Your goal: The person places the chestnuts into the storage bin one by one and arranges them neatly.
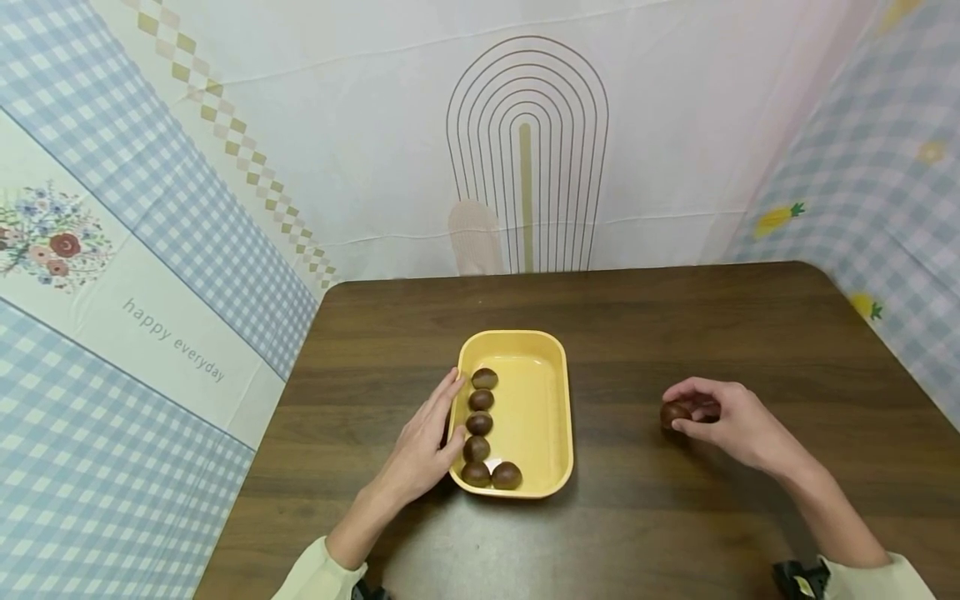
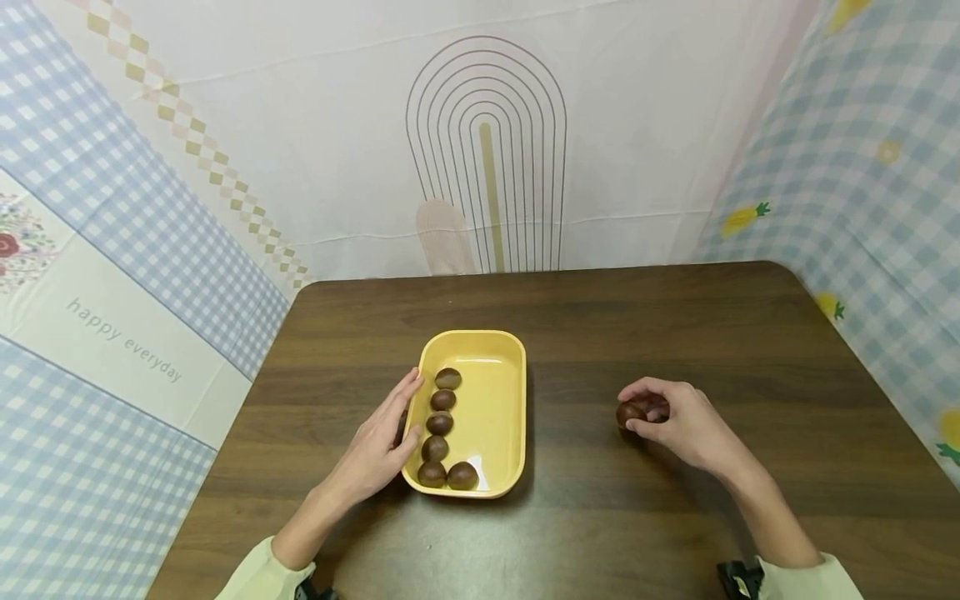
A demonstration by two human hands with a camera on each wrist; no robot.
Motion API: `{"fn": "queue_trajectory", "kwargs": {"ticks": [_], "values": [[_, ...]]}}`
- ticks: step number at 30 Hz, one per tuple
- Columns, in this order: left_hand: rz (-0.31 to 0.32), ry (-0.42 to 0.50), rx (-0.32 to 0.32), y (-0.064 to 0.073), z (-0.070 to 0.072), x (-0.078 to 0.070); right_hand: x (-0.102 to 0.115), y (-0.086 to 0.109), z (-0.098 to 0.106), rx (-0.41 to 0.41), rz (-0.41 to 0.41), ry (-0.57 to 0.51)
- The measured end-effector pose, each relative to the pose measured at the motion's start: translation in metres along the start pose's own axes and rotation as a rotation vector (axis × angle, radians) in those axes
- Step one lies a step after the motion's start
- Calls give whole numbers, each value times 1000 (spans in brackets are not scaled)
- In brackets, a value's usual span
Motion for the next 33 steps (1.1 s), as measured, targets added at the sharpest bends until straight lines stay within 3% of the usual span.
{"fn": "queue_trajectory", "kwargs": {"ticks": [18, 33], "values": [[9, 0, 10, 0, 0, -1, 40, -36, -17, 43, 51, -68], [8, 5, 14, -1, 0, -1, 79, -81, -71, 154, 140, -182]]}}
Point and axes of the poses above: each hand's wrist, its own y-axis away from the middle knuckle, its own z-axis out of the back of the hand, x = y × z, the point moved 6 cm from there along -y, towards the middle knuckle, and after that the axes turned 12 degrees about -y, right-handed, at the moved point
